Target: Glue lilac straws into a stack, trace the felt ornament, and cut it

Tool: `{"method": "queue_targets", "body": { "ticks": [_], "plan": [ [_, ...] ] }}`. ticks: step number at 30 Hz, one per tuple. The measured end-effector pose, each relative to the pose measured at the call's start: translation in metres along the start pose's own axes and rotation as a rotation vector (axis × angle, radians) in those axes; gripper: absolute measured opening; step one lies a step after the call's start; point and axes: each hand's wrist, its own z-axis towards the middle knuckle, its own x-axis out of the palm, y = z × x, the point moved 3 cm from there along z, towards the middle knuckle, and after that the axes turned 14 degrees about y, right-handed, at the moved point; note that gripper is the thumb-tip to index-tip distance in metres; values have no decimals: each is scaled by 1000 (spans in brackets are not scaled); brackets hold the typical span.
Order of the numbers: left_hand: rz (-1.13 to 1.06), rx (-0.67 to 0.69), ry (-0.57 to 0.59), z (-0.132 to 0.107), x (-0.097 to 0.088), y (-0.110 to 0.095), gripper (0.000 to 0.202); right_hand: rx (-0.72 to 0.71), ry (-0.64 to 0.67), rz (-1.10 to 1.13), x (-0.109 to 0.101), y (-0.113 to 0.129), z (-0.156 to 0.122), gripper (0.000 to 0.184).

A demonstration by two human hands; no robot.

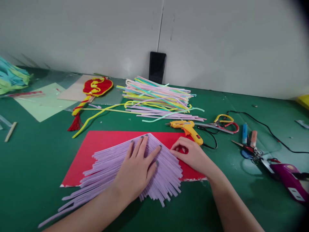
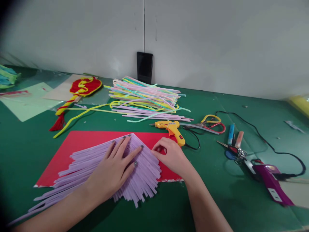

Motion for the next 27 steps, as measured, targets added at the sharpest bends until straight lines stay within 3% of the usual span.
{"method": "queue_targets", "body": {
  "ticks": [27],
  "plan": [
    [14,-1,-20,-1,0,-2,48,15,-9,31,-2,-4,0,14]
  ]
}}
